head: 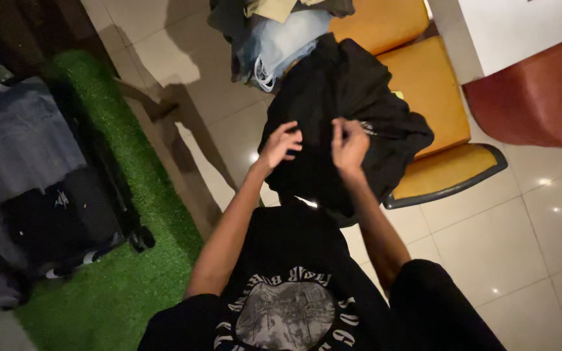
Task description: The person folds a black t-shirt on a green mat, smoothing and aligning the fabric before folding it into a compact rectangle. The folded shirt is then placed into an open suitcase.
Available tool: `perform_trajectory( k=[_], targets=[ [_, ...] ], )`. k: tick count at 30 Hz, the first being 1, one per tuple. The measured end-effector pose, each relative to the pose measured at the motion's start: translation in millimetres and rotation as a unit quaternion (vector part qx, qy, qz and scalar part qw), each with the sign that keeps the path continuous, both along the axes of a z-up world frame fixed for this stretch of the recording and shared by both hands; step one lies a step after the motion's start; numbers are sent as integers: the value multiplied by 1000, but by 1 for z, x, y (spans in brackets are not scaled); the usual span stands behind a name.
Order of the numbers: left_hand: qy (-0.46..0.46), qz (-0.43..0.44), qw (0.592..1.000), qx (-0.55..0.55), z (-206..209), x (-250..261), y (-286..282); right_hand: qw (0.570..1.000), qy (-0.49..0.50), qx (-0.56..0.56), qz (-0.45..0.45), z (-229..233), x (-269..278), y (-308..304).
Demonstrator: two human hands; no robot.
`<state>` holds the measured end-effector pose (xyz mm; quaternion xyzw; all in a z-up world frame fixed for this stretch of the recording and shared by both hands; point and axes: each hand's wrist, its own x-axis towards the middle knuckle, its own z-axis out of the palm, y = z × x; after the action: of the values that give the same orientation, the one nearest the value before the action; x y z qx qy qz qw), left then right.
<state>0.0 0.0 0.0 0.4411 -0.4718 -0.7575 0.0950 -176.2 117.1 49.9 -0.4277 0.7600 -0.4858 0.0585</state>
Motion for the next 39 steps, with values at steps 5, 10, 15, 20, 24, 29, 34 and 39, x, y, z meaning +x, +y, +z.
perform_trajectory(
  k=[5,10,15,20,24,29,34,39],
  targets=[
    [3,65,990,122,14,-11,-19,988,-59,113,82,37,58,-7],
    [123,126,983,51,-46,-9,-11,961,-69,122,237,72,75,-6],
    [189,233,944,136,-34,2,-4,975,105,69,184,71,63,-1],
    [213,234,944,96,26,40,5,986,118,98,73,72,57,6],
    [141,209,963,94,90,70,17,966,169,146,127,84,51,0],
    [209,246,946,41,149,116,42,958,200,130,159,85,70,5],
    [158,283,945,-42,190,171,67,953,157,119,232,61,98,-7],
    [143,418,894,-70,189,227,98,924,23,72,374,63,142,-20]
  ],
)
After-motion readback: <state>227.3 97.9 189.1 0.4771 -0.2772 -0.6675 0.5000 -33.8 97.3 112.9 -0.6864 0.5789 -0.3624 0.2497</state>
